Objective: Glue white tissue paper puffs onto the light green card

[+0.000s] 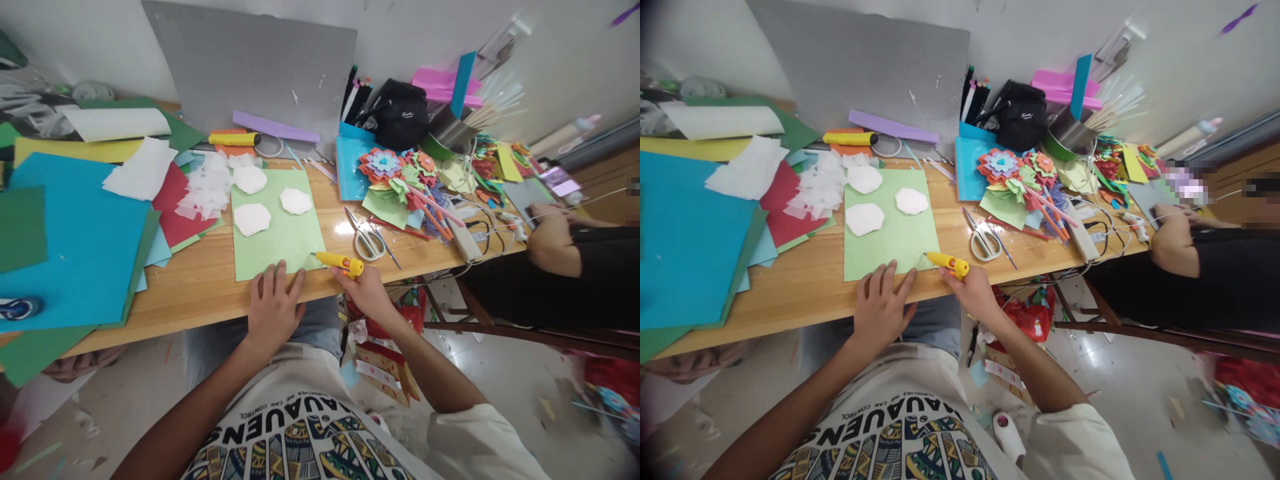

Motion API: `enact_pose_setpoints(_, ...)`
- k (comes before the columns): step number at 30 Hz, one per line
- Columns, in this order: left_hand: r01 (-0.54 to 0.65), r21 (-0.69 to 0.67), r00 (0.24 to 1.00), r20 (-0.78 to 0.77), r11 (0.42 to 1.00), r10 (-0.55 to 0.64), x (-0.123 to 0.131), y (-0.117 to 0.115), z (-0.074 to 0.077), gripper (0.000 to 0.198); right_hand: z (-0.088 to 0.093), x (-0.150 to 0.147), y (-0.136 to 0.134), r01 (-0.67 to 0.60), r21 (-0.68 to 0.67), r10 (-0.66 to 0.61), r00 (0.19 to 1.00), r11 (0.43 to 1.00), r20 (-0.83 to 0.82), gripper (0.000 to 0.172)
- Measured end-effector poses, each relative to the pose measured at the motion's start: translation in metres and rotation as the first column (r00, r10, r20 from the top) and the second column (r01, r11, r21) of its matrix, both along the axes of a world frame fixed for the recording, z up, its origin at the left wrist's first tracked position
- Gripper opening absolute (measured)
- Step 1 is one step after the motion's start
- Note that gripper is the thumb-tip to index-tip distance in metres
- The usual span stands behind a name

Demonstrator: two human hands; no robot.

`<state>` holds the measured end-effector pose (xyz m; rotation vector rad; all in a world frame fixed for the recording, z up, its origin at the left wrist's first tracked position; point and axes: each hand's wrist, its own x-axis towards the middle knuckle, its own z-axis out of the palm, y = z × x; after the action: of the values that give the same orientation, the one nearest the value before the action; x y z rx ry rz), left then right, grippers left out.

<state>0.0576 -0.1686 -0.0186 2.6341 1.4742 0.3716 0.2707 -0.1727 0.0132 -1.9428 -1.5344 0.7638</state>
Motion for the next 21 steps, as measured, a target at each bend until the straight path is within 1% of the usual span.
enact_pose_setpoints(3,0.005,-0.004,1.000,-0.003,1.000,-0.005,0.000,0.000,0.001,0.059,0.006,0.002,-0.003,0.015,-0.072,-0.018,0.999,0.997,-0.047,0.043)
enact_pose_setpoints(8,0.010,0.019,1.000,-0.022,1.000,-0.010,-0.001,0.000,0.000,0.060,0.010,0.005,0.000,0.006,-0.066,-0.008,0.999,0.998,-0.031,0.038)
enact_pose_setpoints(12,0.005,0.025,1.000,-0.024,1.000,-0.004,-0.001,0.000,0.000,0.060,0.013,0.007,0.013,-0.011,-0.042,0.013,0.999,0.999,0.040,0.038)
enact_pose_setpoints(15,0.007,0.020,1.000,-0.023,1.000,-0.006,-0.001,0.000,0.001,0.060,0.016,0.009,0.029,-0.010,-0.065,0.017,0.994,0.998,0.108,0.042)
enact_pose_setpoints(18,0.008,0.025,0.999,-0.031,1.000,-0.007,-0.001,0.000,0.002,0.060,0.017,0.011,0.043,0.002,-0.089,0.007,0.995,0.996,0.095,0.043)
enact_pose_setpoints(21,0.006,0.027,0.999,-0.031,1.000,-0.005,-0.001,0.000,0.001,0.060,0.017,0.013,0.049,0.032,-0.057,-0.030,0.999,0.998,0.027,0.044)
